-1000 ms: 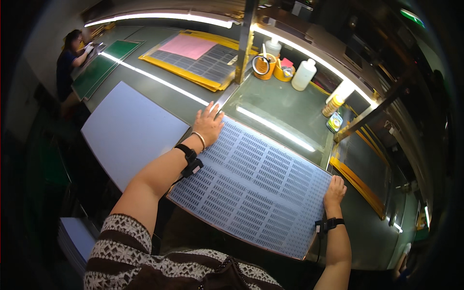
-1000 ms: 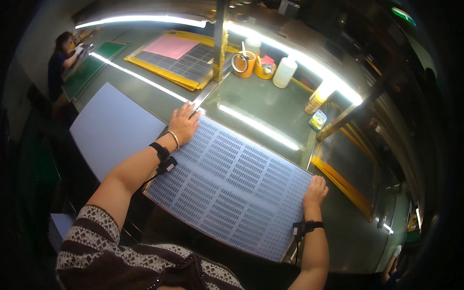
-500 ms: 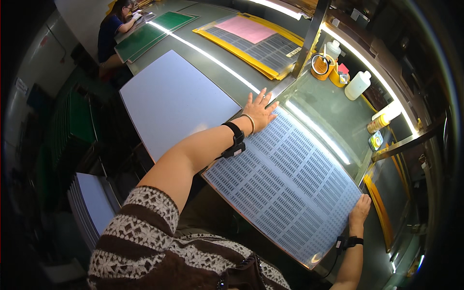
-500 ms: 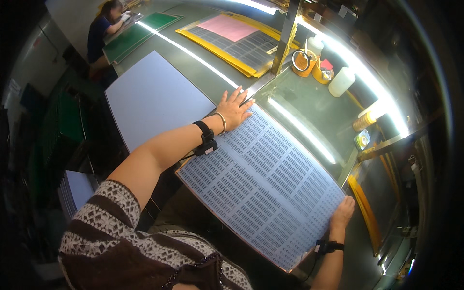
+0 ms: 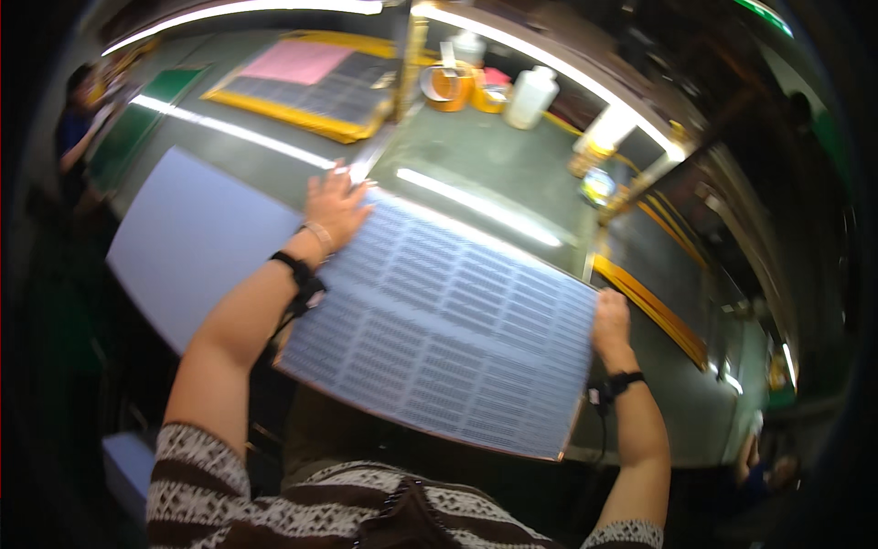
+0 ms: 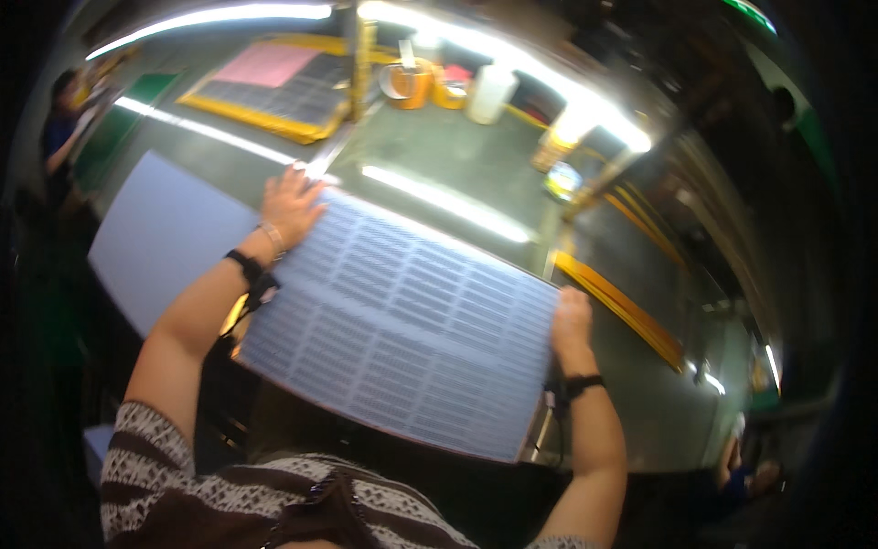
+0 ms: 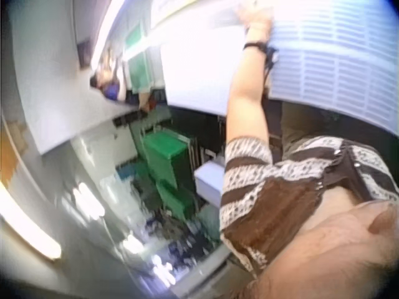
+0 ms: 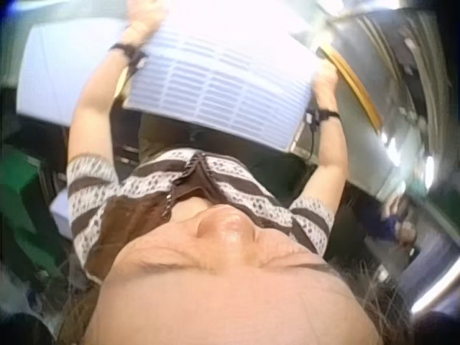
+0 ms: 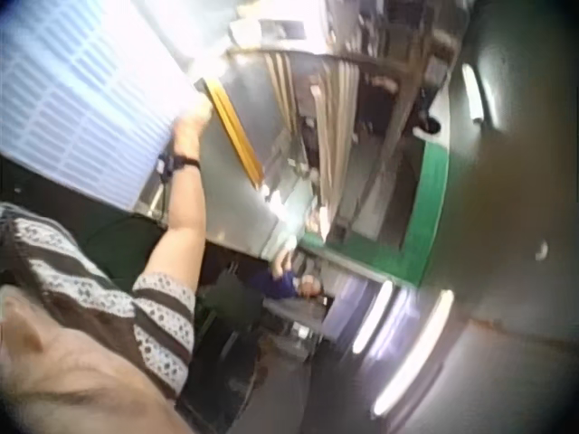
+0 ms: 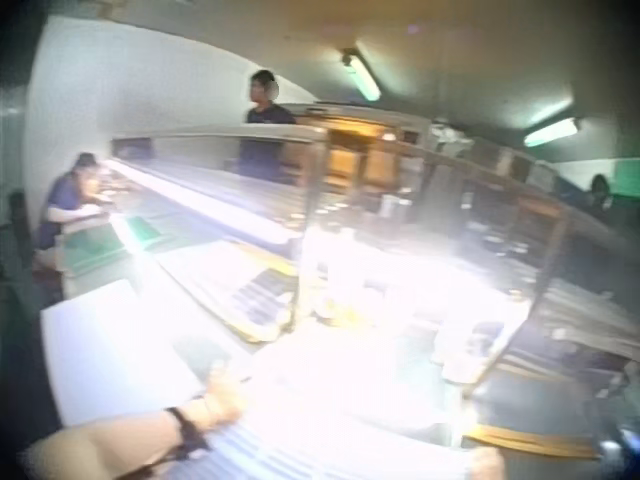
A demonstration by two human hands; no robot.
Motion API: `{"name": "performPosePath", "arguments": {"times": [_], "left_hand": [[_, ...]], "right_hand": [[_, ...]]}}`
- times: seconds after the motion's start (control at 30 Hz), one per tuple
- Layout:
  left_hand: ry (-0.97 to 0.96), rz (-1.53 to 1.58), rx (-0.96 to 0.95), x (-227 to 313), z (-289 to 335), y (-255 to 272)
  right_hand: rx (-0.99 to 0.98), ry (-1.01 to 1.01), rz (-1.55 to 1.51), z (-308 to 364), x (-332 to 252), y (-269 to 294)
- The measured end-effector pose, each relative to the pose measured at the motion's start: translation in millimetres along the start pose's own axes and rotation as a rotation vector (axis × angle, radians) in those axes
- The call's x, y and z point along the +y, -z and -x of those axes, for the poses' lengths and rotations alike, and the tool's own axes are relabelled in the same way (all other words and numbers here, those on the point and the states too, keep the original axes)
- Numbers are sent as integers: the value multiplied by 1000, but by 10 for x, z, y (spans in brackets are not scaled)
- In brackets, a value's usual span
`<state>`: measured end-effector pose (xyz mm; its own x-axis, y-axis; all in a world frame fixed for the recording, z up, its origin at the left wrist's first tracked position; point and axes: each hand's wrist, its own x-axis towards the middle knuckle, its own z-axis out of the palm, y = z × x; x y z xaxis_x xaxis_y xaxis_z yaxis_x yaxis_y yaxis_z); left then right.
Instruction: The person is inspecting and sorting printed sheets on a light table, then placing them into a vertical rack.
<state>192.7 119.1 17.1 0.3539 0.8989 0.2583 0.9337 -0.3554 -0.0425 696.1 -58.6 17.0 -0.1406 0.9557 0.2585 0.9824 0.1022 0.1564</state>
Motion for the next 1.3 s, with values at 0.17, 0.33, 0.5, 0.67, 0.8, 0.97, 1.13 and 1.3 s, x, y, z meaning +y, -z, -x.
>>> {"name": "performPosePath", "arguments": {"times": [0.17, 0.33, 0.5, 0.67, 0.8, 0.97, 1.13, 1.3], "left_hand": [[0, 49, -64, 107, -12, -7], [-29, 68, -88, 186, -20, -46], [-48, 21, -104, 90, 54, 108], [-64, 33, -179, 248, -59, 172], [-99, 35, -143, 196, -63, 135], [-82, 25, -175, 193, -53, 113], [-126, 19, -151, 180, -40, 103], [-122, -38, -131, 150, 54, 142]], "right_hand": [[-133, -119, 65, 67, 73, 188], [-85, -199, -138, 723, -69, 304], [-201, -158, -299, 1106, -427, 845], [-164, -181, -320, 771, -57, 628], [-106, -171, -270, 403, 160, 434], [-139, -167, -291, 362, 229, 301], [-144, -157, -261, 382, 235, 357], [-187, -113, -264, 284, 205, 307]]}}
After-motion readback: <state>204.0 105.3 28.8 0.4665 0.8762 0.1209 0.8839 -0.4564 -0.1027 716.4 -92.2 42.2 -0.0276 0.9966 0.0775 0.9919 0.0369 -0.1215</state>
